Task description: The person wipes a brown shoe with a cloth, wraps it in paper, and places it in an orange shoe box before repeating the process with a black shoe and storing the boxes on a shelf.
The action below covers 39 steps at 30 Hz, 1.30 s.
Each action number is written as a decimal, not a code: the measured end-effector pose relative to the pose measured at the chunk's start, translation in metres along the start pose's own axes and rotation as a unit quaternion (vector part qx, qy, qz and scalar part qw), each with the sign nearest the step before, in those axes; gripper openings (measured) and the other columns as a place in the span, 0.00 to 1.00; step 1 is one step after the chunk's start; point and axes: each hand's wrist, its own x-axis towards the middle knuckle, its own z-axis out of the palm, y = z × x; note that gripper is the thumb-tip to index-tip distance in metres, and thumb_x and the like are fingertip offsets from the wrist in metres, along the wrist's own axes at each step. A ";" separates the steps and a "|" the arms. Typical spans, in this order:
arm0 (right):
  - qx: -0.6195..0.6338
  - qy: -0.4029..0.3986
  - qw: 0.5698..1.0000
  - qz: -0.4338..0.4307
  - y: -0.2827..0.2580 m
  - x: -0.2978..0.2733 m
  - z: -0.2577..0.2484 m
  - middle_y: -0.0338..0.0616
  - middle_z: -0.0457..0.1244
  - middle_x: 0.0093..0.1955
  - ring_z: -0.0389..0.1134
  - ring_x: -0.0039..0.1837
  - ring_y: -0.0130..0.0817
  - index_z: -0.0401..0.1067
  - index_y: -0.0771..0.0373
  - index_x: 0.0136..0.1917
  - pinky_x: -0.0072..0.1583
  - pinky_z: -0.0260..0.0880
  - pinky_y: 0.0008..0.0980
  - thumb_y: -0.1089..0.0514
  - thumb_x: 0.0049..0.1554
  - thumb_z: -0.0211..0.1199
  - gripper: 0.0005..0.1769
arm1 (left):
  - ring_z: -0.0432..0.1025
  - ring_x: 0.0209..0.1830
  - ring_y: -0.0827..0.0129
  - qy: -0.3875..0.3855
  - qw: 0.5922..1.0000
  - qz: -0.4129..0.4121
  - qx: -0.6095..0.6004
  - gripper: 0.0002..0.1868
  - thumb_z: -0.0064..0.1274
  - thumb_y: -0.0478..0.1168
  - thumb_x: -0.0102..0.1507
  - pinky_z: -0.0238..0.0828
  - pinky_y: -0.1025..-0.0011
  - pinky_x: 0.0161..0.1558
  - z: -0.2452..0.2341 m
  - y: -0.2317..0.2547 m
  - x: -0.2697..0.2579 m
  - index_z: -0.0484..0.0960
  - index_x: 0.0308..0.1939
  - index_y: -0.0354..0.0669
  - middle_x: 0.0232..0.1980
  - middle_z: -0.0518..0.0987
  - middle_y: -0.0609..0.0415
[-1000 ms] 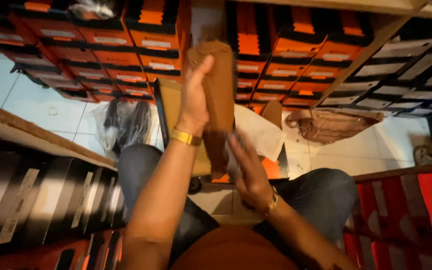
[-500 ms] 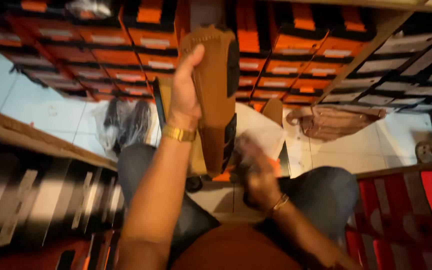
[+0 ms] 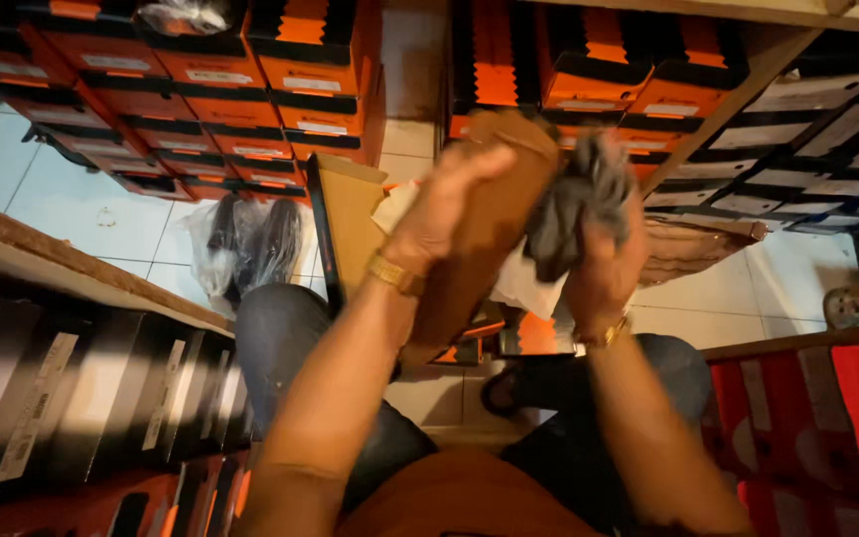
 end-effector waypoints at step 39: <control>-0.059 -0.296 0.938 -0.171 -0.056 0.037 0.000 0.54 0.64 0.69 0.63 0.74 0.55 0.70 0.61 0.70 0.74 0.58 0.50 0.53 0.64 0.58 0.23 | 0.82 0.48 0.68 0.014 0.700 0.447 0.557 0.12 0.66 0.40 0.60 0.76 0.69 0.56 -0.020 -0.040 -0.080 0.88 0.47 0.50 0.44 0.87 0.58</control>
